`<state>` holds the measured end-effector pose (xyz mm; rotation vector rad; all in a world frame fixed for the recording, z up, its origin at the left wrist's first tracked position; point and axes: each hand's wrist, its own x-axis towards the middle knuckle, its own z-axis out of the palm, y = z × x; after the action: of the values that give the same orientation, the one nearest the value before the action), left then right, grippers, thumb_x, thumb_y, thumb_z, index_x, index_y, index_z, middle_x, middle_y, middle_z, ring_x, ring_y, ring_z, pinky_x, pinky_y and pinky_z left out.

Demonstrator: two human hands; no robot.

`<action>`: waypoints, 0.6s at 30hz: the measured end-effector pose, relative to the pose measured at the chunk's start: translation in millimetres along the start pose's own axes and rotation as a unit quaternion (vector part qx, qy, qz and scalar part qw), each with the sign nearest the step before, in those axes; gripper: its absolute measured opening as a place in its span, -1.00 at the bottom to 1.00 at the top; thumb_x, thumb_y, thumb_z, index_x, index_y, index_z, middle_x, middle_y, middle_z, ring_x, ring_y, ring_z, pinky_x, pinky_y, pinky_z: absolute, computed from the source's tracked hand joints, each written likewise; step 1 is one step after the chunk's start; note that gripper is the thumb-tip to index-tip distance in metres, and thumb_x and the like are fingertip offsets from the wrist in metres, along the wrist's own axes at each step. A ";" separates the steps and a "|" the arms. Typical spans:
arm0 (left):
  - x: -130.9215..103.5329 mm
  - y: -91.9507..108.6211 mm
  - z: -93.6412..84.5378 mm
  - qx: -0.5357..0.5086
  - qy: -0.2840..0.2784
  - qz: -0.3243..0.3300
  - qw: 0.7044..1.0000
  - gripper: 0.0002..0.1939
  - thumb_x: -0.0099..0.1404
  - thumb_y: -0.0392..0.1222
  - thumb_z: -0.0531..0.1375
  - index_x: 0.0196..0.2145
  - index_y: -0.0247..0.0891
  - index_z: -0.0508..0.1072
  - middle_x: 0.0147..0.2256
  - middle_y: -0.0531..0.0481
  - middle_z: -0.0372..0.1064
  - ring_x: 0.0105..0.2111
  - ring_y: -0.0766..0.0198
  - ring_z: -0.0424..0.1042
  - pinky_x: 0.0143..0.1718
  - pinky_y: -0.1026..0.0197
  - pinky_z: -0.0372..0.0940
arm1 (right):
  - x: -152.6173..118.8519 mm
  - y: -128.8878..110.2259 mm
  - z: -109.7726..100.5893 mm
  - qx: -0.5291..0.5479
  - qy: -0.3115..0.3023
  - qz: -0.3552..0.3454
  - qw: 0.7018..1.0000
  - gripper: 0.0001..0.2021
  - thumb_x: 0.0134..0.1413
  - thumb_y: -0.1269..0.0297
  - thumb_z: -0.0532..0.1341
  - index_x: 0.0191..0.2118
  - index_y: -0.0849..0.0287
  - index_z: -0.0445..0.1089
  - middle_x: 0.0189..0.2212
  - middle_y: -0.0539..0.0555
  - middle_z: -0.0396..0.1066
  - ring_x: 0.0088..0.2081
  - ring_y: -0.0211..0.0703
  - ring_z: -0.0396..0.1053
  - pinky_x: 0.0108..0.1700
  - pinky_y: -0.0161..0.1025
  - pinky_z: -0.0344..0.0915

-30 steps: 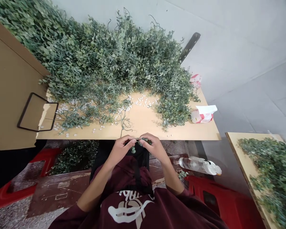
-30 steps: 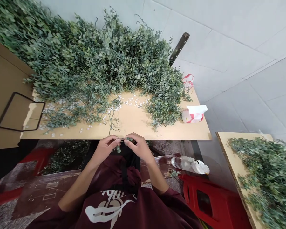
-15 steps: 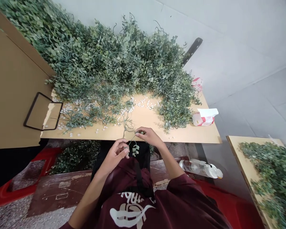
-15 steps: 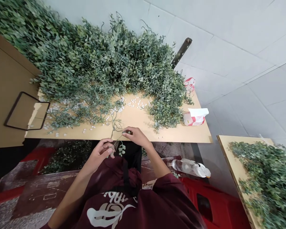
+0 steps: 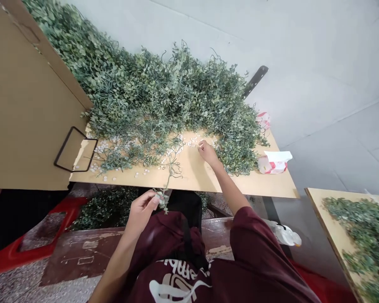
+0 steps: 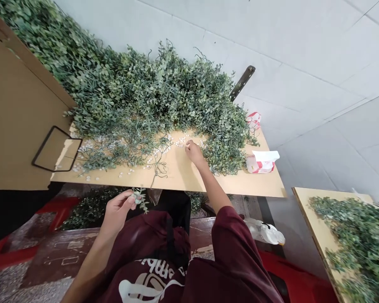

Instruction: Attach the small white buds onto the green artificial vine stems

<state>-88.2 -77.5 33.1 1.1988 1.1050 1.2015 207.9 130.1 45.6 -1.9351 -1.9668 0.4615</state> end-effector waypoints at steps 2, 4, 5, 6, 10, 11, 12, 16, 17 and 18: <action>6.5 8.1 -0.3 0.103 0.020 0.041 0.994 -0.72 0.35 -0.05 0.15 -0.42 -0.25 0.50 -0.40 -0.01 0.33 -0.36 0.26 0.35 -0.25 0.20 0.29 | 9.0 7.6 -1.5 -0.062 -0.021 0.032 0.997 -0.72 0.14 0.43 0.10 -0.02 0.21 0.34 -0.29 0.16 0.47 -0.23 -0.04 0.40 -0.18 -0.24 0.22; 14.9 16.5 0.8 0.205 0.038 0.091 0.974 -0.72 0.33 -0.06 0.16 -0.44 -0.23 0.51 -0.23 -0.08 0.36 -0.15 0.16 0.34 -0.03 0.08 0.25 | 12.2 9.6 -1.8 -0.087 -0.029 0.048 0.995 -0.75 0.14 0.44 0.08 -0.06 0.21 0.35 -0.21 0.22 0.48 -0.17 -0.01 0.40 -0.17 -0.23 0.22; 19.6 19.9 1.8 0.240 0.043 0.118 0.963 -0.74 0.33 -0.07 0.16 -0.44 -0.22 0.52 -0.14 -0.10 0.36 -0.03 0.10 0.30 0.08 0.02 0.19 | 12.4 9.1 -2.0 -0.091 -0.029 0.052 0.994 -0.77 0.15 0.45 0.08 -0.10 0.20 0.37 -0.20 0.23 0.48 -0.16 0.00 0.40 -0.17 -0.23 0.22; 24.3 22.4 3.2 0.258 0.041 0.141 0.955 -0.76 0.33 -0.08 0.16 -0.43 -0.21 0.52 -0.08 -0.10 0.37 0.06 0.07 0.25 0.16 -0.03 0.12 | 12.0 8.1 -2.5 -0.090 -0.028 0.054 0.994 -0.79 0.15 0.45 0.08 -0.13 0.20 0.38 -0.20 0.24 0.49 -0.15 0.01 0.41 -0.18 -0.23 0.22; 41.3 20.9 11.4 0.203 0.006 0.147 0.968 -0.76 0.38 -0.09 0.10 -0.35 -0.21 0.49 -0.21 -0.05 0.47 0.03 0.10 0.34 0.20 -0.01 0.12 | 5.7 3.9 -5.6 -0.086 -0.018 0.052 0.995 -0.88 0.16 0.39 0.10 -0.22 0.17 0.38 -0.26 0.19 0.50 -0.19 -0.02 0.42 -0.20 -0.24 0.24; 44.9 18.1 14.2 0.180 0.002 0.122 0.976 -0.75 0.39 -0.07 0.08 -0.33 -0.22 0.49 -0.26 -0.04 0.47 -0.05 0.13 0.40 0.14 0.03 0.19 | 2.2 3.0 -5.8 -0.072 -0.005 0.045 0.996 -0.90 0.16 0.37 0.12 -0.25 0.17 0.37 -0.30 0.17 0.49 -0.21 -0.04 0.42 -0.21 -0.25 0.24; 48.4 14.9 17.4 0.160 -0.003 0.092 0.983 -0.73 0.39 -0.04 0.08 -0.30 -0.23 0.48 -0.30 -0.03 0.46 -0.14 0.15 0.43 0.06 0.08 0.25 | -2.6 2.0 -5.2 -0.043 0.010 0.034 0.998 -0.92 0.16 0.34 0.13 -0.27 0.16 0.37 -0.34 0.14 0.49 -0.25 -0.07 0.42 -0.22 -0.26 0.25; 63.6 1.2 34.3 0.092 -0.024 0.026 0.995 -0.68 0.38 0.02 0.07 -0.11 -0.24 0.44 -0.27 -0.04 0.43 -0.31 0.23 0.42 -0.22 0.21 0.33 | -34.9 -6.9 7.3 0.253 -0.009 0.008 0.967 -0.83 0.12 0.17 0.21 -0.36 0.17 0.32 -0.50 0.02 0.42 -0.45 -0.20 0.40 -0.36 -0.29 0.29; 67.8 -1.8 39.4 0.086 -0.031 0.027 0.995 -0.66 0.39 0.02 0.05 -0.06 -0.23 0.42 -0.23 -0.05 0.43 -0.30 0.24 0.41 -0.21 0.22 0.32 | -45.3 -10.4 12.5 0.338 -0.040 0.009 0.940 -0.78 0.09 0.11 0.24 -0.35 0.17 0.32 -0.52 0.00 0.41 -0.47 -0.21 0.40 -0.39 -0.29 0.31; 72.0 -4.6 44.6 0.086 -0.040 0.031 0.995 -0.65 0.40 0.01 0.03 -0.03 -0.22 0.42 -0.20 -0.07 0.42 -0.29 0.24 0.40 -0.19 0.21 0.32 | -55.9 -14.1 18.0 0.409 -0.067 0.007 0.910 -0.74 0.04 0.08 0.28 -0.35 0.18 0.32 -0.53 -0.01 0.41 -0.49 -0.22 0.40 -0.40 -0.29 0.32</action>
<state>-38.8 -8.6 32.6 1.4093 1.1367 1.1118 187.9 74.1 35.2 -1.3852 -1.4531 1.2175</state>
